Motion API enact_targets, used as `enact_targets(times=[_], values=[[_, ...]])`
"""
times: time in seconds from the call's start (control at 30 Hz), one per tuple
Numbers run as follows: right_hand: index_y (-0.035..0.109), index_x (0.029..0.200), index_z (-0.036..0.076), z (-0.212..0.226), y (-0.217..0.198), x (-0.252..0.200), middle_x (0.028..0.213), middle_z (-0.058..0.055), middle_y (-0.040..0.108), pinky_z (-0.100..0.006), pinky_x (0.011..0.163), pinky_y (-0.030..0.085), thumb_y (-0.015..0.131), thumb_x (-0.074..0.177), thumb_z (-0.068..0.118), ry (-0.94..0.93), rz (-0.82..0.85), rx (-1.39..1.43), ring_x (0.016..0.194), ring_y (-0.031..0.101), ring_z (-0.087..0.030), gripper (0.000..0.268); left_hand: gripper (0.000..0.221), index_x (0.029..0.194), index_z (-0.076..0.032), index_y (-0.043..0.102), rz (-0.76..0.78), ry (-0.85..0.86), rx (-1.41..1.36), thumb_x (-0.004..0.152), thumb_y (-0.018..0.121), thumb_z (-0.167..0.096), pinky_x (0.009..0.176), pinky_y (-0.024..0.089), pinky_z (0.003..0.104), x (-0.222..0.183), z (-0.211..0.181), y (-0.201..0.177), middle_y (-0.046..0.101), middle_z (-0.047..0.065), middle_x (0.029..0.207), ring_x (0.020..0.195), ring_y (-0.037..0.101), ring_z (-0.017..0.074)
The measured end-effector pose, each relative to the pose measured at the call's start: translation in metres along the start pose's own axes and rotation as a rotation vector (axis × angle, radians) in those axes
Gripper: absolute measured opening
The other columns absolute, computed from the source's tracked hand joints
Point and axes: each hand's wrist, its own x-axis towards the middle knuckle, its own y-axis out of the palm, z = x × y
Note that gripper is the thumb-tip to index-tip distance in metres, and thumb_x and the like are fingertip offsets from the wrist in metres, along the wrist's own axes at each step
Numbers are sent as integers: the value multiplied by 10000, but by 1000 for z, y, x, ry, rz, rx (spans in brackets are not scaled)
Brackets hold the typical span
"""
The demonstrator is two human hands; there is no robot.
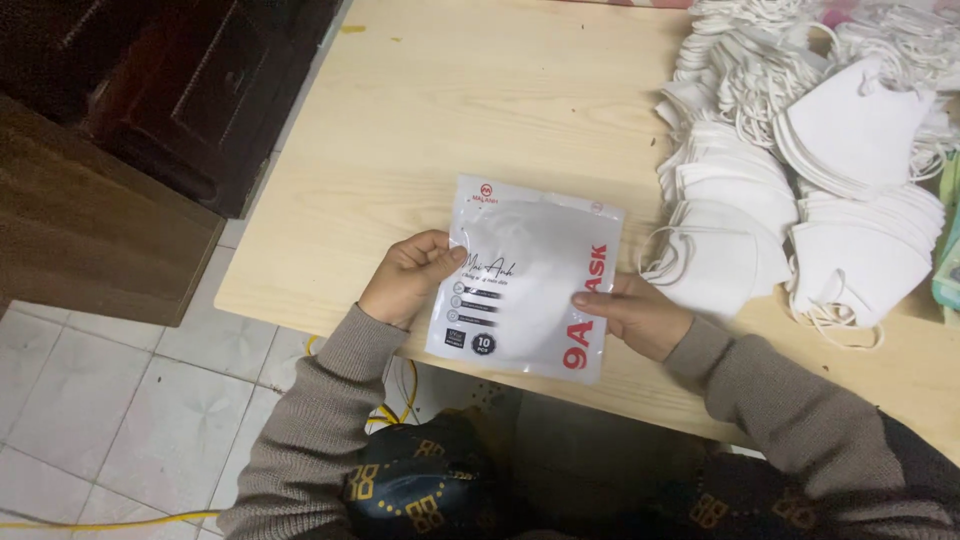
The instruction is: Packing face masks into plastic bags
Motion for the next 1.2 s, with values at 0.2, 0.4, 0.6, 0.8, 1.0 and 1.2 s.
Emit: enact_targets(times=[0.2, 0.4, 0.6, 0.8, 1.0, 1.2], values=[[735, 1139, 12, -4, -9, 25, 944, -165, 768, -402, 654, 648, 756, 852, 50, -45, -29, 18, 803, 772, -269, 290, 114, 1000, -29, 719, -59, 25, -24, 966, 713, -137, 629, 589, 214, 17, 22, -21, 675, 10, 768, 678, 654, 63], [709, 1152, 15, 7, 19, 67, 954, -135, 762, -354, 626, 652, 728, 897, 58, -74, -51, -20, 814, 772, -242, 260, 281, 1267, -50, 599, -446, 400, 237, 990, 631, -84, 873, 512, 318, 13, 20, -54, 674, 115, 1144, 1048, 612, 179], [660, 1219, 25, -1, 61, 163, 1036, -158, 743, -431, 749, 652, 677, 937, 62, -87, 6, 47, 924, 763, -292, 285, 264, 1210, -39, 620, -486, 724, 455, 953, 681, -41, 927, 496, 405, -41, -26, -18, 653, 158, 1139, 1107, 620, 304], [661, 1213, 51, -10, 144, 236, 1078, -159, 761, -481, 837, 644, 744, 906, 89, -127, 137, 223, 974, 769, -310, 321, 204, 1096, -51, 695, -361, 1032, 495, 896, 698, -91, 923, 531, 458, -75, -30, -15, 714, 156, 1082, 1041, 667, 345], [662, 1044, 161, -12, 186, 291, 1016, -71, 759, -634, 744, 629, 696, 901, 147, -11, -13, 158, 882, 740, -270, 148, 232, 1170, -49, 646, -162, 1051, 728, 974, 671, -171, 923, 517, 439, -88, -34, 4, 698, 121, 1086, 1000, 672, 318], [631, 1023, 78, -24, 193, 307, 1006, -109, 735, -520, 703, 647, 673, 925, 43, -9, -117, 241, 866, 728, -267, 112, 248, 1199, -48, 620, -127, 991, 682, 984, 657, -166, 939, 503, 418, -79, -37, 0, 698, 115, 1107, 1006, 670, 309]])
